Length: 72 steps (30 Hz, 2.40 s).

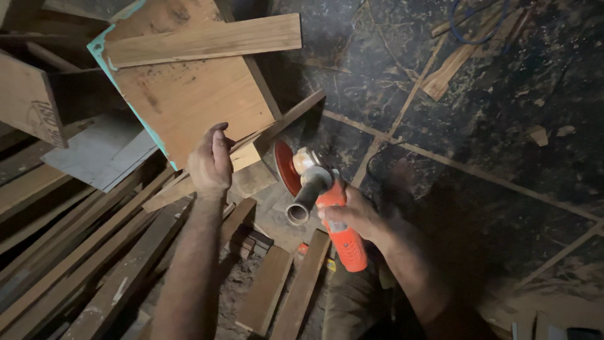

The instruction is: The person uses an angle grinder with a sanding disc to smooth the edges of small wooden planks. They hold the wood with one hand and operate the tool with the other, repeatedly sanding different pieces and occasionally inspecting the finished edges.

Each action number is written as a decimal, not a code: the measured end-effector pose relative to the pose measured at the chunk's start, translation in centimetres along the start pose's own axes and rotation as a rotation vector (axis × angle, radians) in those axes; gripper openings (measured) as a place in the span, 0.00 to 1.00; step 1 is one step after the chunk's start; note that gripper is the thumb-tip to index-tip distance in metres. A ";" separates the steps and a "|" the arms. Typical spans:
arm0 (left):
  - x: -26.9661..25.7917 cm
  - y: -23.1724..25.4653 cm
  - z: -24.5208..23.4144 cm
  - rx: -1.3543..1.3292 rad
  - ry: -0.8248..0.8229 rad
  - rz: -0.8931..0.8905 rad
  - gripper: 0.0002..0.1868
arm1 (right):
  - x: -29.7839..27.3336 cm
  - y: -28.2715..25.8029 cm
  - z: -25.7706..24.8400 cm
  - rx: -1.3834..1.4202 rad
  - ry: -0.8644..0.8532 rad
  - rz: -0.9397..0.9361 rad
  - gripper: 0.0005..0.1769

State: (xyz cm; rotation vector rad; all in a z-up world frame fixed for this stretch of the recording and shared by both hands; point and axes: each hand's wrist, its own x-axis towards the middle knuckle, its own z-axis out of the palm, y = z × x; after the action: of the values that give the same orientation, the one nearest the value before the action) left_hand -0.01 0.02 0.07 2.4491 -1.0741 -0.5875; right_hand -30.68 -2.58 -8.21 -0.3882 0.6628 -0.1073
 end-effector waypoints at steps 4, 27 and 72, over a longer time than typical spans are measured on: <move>0.1 0.1 -0.1 0.049 -0.008 0.027 0.22 | 1.0 -1.3 0.7 -0.077 0.000 0.015 0.33; 0.0 0.1 -0.1 0.078 0.000 0.023 0.22 | 0.6 -2.2 1.1 -0.158 -0.014 0.047 0.26; 0.5 -0.8 0.8 0.111 0.151 0.141 0.19 | -3.7 -2.4 -5.7 0.066 0.122 0.182 0.20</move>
State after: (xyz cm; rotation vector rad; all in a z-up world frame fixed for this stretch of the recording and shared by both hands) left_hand 0.37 0.05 -1.09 2.4398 -1.2332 -0.3014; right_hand -37.07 -5.80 -9.29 -0.2576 0.8096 0.0206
